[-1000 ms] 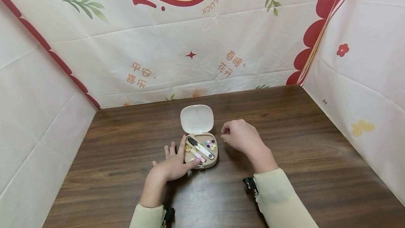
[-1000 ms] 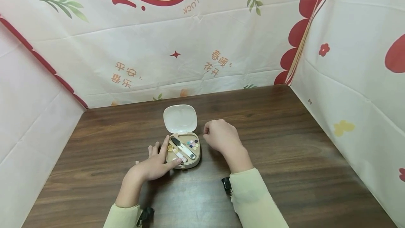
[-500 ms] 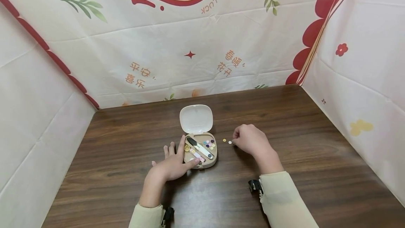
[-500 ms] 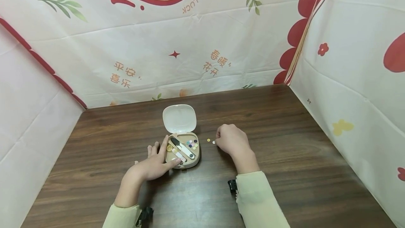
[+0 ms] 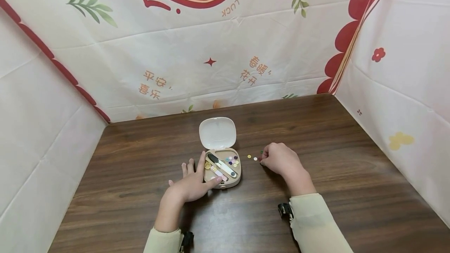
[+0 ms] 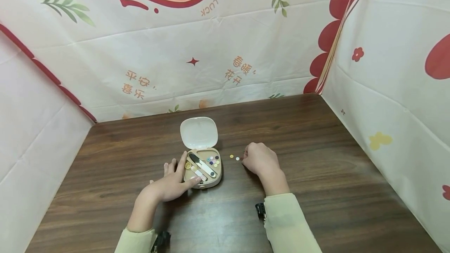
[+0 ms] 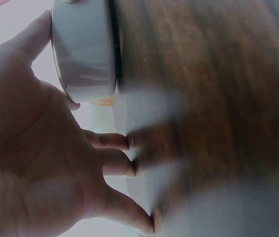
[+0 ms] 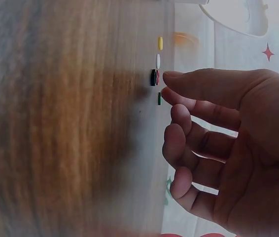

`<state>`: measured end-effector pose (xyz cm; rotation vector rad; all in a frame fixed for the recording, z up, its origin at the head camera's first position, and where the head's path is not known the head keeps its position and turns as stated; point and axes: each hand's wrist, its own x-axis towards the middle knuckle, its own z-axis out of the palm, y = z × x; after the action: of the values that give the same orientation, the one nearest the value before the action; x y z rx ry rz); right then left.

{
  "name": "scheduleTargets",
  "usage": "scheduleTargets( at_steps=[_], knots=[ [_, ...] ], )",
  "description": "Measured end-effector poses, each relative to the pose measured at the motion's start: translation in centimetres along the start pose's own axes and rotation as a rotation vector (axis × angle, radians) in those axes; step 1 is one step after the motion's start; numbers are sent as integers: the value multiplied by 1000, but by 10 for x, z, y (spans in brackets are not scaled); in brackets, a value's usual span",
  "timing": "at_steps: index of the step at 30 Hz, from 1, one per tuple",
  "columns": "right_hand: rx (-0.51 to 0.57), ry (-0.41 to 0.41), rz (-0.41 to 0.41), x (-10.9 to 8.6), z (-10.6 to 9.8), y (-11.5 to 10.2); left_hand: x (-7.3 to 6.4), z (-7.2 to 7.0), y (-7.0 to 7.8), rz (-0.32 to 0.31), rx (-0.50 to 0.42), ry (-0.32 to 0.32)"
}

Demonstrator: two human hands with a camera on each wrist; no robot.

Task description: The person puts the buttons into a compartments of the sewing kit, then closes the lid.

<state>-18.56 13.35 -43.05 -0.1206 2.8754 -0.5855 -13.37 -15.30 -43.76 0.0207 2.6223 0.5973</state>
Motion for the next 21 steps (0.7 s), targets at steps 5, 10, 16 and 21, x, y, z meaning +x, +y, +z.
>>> scheduleTargets(
  at_steps=[5, 10, 16, 21],
  knots=[
    [-17, 10, 3, 0, 3, 2, 0, 1, 0, -8, 3, 2],
    [-31, 16, 10, 0, 4, 3, 2, 0, 2, -8, -8, 2],
    [-28, 15, 13, 1, 5, 2, 2, 1, 1, -12, -2, -7],
    [-35, 12, 13, 1, 6, 0, 1, 0, -1, -11, -6, -2]
  ],
)
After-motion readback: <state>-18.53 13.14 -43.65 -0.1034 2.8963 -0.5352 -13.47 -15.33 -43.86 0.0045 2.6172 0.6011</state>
